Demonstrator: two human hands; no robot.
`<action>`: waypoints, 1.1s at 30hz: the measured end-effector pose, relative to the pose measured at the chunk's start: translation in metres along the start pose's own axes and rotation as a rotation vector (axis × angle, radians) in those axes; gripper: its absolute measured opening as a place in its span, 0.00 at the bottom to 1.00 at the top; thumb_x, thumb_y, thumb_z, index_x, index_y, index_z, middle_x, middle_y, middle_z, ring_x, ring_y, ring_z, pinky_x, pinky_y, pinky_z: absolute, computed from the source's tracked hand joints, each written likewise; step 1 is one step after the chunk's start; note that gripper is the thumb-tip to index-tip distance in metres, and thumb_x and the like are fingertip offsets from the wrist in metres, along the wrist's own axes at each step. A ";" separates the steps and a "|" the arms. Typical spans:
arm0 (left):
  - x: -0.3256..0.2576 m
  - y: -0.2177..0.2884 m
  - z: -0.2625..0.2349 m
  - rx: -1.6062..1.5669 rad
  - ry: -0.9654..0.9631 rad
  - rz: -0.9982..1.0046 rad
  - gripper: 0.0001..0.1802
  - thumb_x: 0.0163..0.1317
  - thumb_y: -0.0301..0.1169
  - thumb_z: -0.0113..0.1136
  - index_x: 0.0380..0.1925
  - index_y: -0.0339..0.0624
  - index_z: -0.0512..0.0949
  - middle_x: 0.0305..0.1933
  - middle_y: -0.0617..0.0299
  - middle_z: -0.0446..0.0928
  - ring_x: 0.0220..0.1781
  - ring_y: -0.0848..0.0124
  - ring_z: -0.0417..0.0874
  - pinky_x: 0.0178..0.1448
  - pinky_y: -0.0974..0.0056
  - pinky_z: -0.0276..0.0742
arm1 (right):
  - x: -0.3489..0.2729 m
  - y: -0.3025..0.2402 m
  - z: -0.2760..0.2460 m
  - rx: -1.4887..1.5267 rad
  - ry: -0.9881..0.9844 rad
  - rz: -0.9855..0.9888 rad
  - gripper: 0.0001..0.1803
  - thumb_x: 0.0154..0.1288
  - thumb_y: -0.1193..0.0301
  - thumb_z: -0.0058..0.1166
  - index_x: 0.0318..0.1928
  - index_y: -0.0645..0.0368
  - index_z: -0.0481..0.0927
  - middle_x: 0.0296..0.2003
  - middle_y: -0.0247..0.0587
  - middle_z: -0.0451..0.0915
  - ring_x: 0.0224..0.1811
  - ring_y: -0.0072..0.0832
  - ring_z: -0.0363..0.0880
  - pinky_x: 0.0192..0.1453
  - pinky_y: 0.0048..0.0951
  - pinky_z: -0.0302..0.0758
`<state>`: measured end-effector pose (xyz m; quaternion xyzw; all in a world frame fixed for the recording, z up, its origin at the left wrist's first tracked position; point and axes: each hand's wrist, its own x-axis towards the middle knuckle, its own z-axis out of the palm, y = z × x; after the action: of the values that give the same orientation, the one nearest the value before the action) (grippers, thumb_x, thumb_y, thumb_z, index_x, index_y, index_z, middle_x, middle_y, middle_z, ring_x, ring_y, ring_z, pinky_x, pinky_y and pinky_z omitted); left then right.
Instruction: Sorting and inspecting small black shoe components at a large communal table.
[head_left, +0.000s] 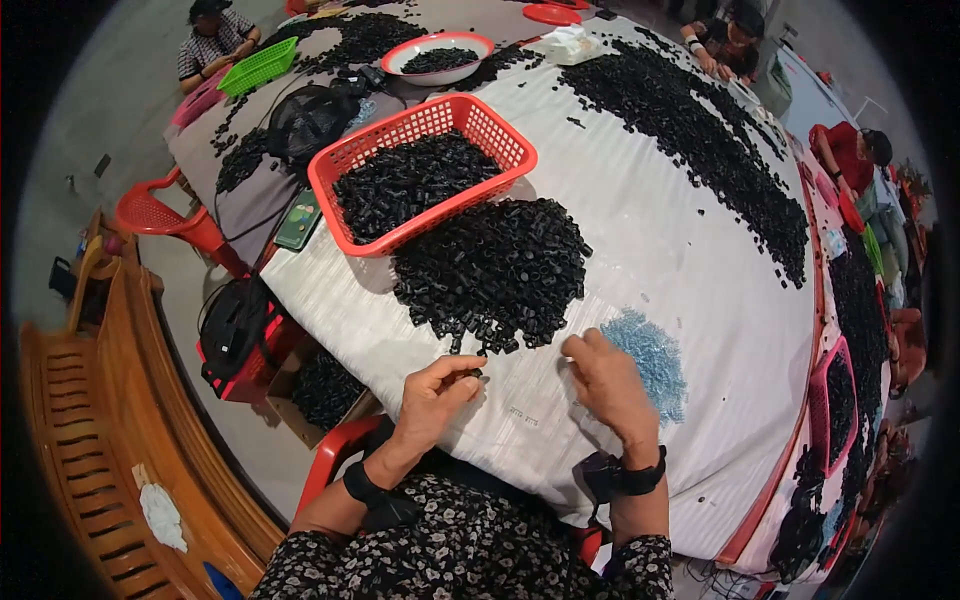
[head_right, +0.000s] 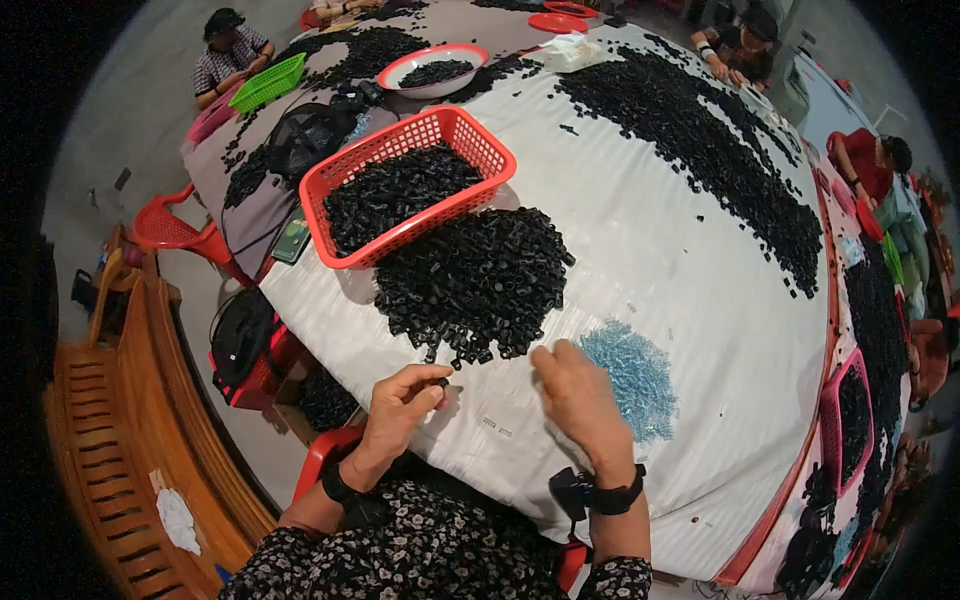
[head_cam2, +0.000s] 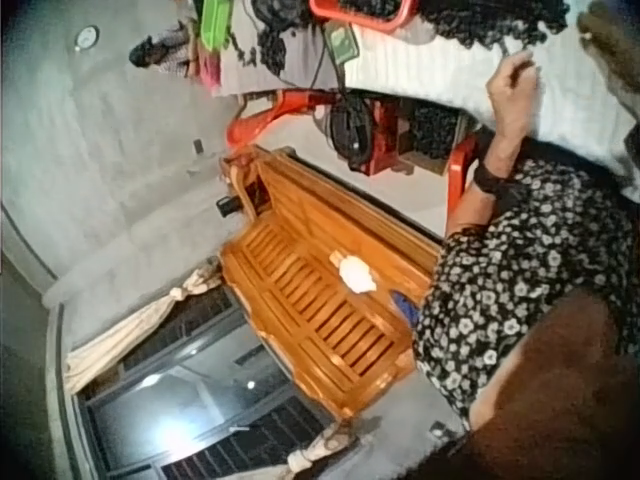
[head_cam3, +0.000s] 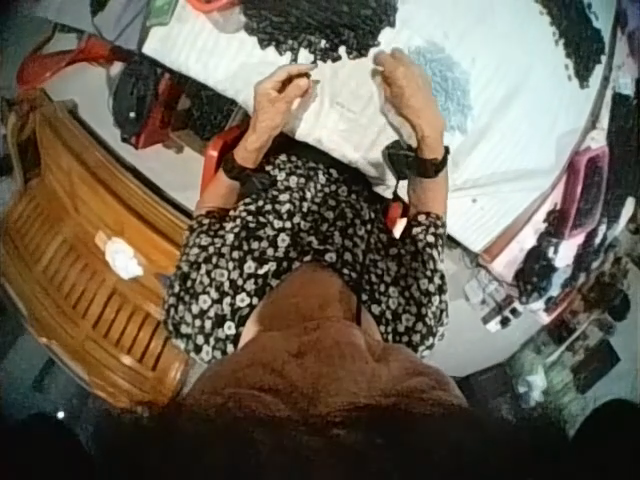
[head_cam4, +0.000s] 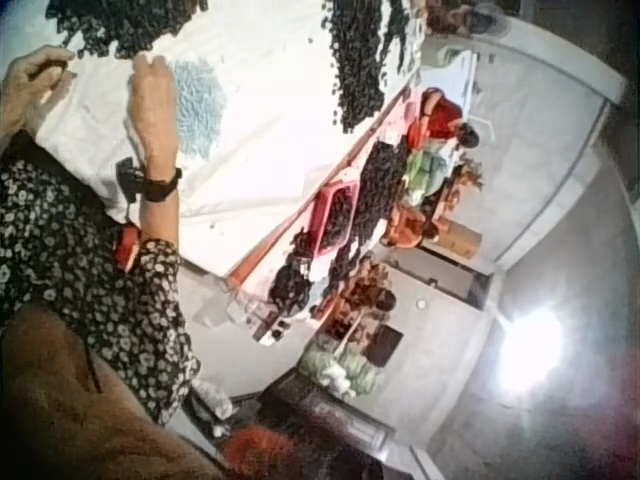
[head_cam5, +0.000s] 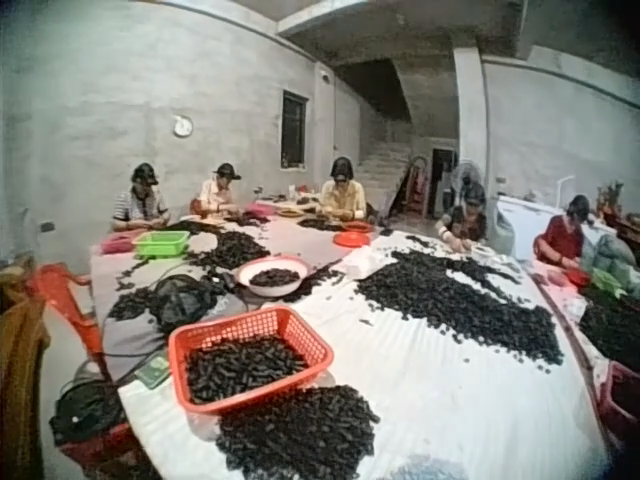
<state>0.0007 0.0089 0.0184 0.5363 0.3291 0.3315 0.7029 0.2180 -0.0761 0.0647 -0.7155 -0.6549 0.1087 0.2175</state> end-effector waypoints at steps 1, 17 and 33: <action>0.001 0.001 0.000 0.027 -0.026 -0.005 0.13 0.58 0.20 0.55 0.45 0.33 0.76 0.32 0.66 0.77 0.33 0.83 0.75 0.39 0.77 0.72 | -0.001 0.005 0.000 -0.002 0.001 -0.005 0.06 0.55 0.76 0.48 0.35 0.59 0.70 0.28 0.47 0.69 0.33 0.44 0.72 0.33 0.41 0.70; 0.006 0.017 -0.026 0.359 0.153 0.258 0.13 0.52 0.25 0.64 0.38 0.35 0.75 0.29 0.65 0.76 0.31 0.79 0.74 0.38 0.74 0.72 | 0.008 0.010 0.024 0.170 0.137 0.093 0.06 0.55 0.77 0.50 0.33 0.62 0.69 0.29 0.50 0.71 0.31 0.45 0.73 0.34 0.36 0.70; 0.133 0.087 -0.088 0.781 0.588 0.662 0.22 0.46 0.23 0.64 0.45 0.34 0.74 0.26 0.58 0.73 0.27 0.69 0.74 0.32 0.64 0.71 | 0.012 0.004 0.046 0.481 0.405 0.076 0.06 0.55 0.79 0.55 0.32 0.63 0.71 0.26 0.41 0.70 0.23 0.27 0.70 0.28 0.26 0.69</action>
<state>-0.0066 0.1830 0.0708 0.7152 0.4231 0.5223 0.1915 0.2026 -0.0567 0.0242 -0.6745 -0.5267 0.1239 0.5023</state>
